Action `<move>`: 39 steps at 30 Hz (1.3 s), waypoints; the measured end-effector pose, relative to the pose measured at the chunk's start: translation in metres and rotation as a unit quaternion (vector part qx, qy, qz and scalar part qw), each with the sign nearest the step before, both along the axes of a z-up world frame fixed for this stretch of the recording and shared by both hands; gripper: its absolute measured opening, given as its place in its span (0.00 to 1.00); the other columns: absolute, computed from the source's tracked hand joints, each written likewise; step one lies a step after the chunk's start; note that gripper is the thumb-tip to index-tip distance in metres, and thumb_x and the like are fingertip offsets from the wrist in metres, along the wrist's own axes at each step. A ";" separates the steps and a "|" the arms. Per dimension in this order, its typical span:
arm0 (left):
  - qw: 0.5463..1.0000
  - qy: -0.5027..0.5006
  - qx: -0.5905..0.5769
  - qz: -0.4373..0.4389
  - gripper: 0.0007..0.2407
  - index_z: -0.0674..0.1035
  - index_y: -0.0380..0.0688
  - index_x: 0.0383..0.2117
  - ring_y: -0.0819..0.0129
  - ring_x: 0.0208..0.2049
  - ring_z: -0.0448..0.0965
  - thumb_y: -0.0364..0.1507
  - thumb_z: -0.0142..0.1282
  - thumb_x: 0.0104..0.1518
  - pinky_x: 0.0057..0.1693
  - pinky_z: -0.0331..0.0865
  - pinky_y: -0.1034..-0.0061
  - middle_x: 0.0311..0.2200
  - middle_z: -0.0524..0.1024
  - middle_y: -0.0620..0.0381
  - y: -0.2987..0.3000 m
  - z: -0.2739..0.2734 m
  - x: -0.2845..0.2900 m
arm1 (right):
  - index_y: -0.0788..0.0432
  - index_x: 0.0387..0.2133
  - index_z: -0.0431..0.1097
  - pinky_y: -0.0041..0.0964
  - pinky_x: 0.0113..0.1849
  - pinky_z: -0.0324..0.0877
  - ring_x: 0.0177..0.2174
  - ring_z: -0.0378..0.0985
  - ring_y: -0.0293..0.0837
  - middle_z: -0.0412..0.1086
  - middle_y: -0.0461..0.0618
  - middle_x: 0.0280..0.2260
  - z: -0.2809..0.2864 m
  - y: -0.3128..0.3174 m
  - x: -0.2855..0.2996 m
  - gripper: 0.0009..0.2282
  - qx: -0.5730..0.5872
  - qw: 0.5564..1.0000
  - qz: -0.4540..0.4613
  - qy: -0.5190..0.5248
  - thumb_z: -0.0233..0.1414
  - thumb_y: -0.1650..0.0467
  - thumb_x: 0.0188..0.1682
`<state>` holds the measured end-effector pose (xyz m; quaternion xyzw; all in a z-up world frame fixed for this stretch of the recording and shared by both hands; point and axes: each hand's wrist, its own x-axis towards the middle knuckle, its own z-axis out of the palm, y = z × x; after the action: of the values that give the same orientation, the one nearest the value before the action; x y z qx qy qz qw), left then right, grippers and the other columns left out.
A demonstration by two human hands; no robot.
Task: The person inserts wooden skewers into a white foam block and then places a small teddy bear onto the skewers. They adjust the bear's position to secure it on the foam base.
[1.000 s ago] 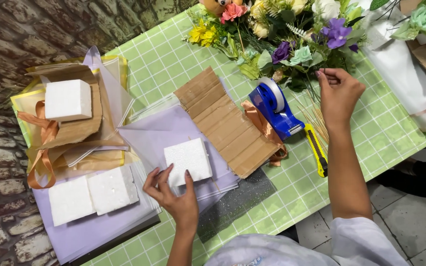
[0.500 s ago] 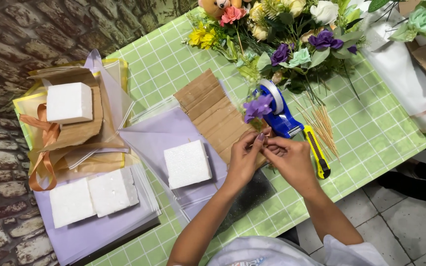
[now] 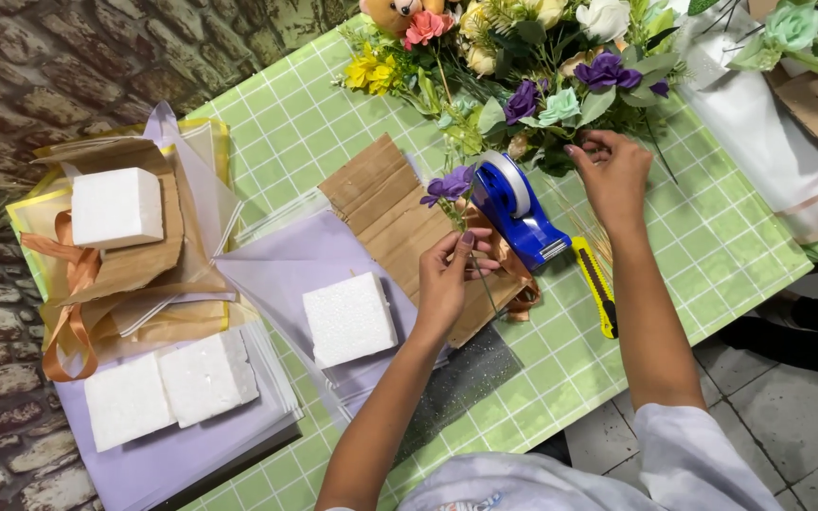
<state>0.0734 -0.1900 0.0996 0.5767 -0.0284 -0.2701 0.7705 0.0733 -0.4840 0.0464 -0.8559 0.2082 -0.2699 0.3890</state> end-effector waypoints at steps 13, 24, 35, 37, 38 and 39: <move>1.000 -0.004 -0.010 0.012 0.15 0.80 0.37 0.49 0.63 0.33 0.84 0.36 0.47 0.68 0.44 0.80 0.71 0.35 0.78 0.47 -0.006 0.004 -0.002 | 0.65 0.39 0.79 0.26 0.33 0.70 0.28 0.72 0.34 0.75 0.53 0.30 0.073 0.067 -0.045 0.04 0.056 0.998 -0.030 -0.025 0.62 0.77 0.53; 0.993 -0.077 0.039 0.081 0.11 0.85 0.41 0.32 0.79 0.36 0.74 0.32 0.53 0.66 0.47 0.79 0.71 0.26 0.79 0.57 0.041 0.026 -0.035 | 0.56 0.29 0.81 0.36 0.32 0.77 0.28 0.83 0.45 0.78 0.52 0.26 0.112 0.223 -0.078 0.06 0.077 0.993 0.086 -0.031 0.65 0.77 0.41; 0.978 -0.101 0.050 0.173 0.06 0.86 0.41 0.34 0.77 0.29 0.72 0.25 0.55 0.63 0.42 0.74 0.74 0.22 0.79 0.57 0.175 0.019 -0.064 | 0.68 0.24 0.78 0.35 0.31 0.74 0.26 0.73 0.38 0.76 0.55 0.20 0.111 0.323 -0.075 0.05 0.365 0.873 0.296 0.131 0.59 0.76 0.46; 0.977 -0.111 0.049 0.177 0.07 0.86 0.41 0.35 0.76 0.26 0.72 0.25 0.55 0.63 0.40 0.74 0.74 0.21 0.80 0.56 0.197 0.018 -0.070 | 0.70 0.24 0.78 0.37 0.30 0.73 0.25 0.74 0.40 0.77 0.60 0.19 0.098 0.338 -0.075 0.06 0.377 0.857 0.315 0.154 0.58 0.76 0.47; 0.974 -0.105 0.074 0.189 0.06 0.86 0.39 0.33 0.74 0.26 0.74 0.22 0.55 0.61 0.41 0.74 0.72 0.21 0.80 0.55 0.207 0.014 -0.072 | 0.72 0.33 0.76 0.39 0.33 0.75 0.26 0.76 0.42 0.77 0.59 0.23 0.089 0.346 -0.076 0.09 0.396 0.853 0.297 0.166 0.63 0.75 0.43; 0.969 -0.098 0.099 0.201 0.05 0.85 0.36 0.30 0.71 0.26 0.75 0.18 0.56 0.58 0.42 0.74 0.71 0.21 0.80 0.53 0.216 0.010 -0.074 | 0.74 0.42 0.73 0.41 0.35 0.78 0.28 0.78 0.44 0.76 0.58 0.26 0.081 0.354 -0.076 0.19 0.415 0.848 0.279 0.178 0.67 0.74 0.40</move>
<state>-0.0003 0.0258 0.1091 0.6678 0.0399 -0.0528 0.7414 -0.0029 -0.1299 0.1278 -0.6704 0.1192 0.1183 0.7228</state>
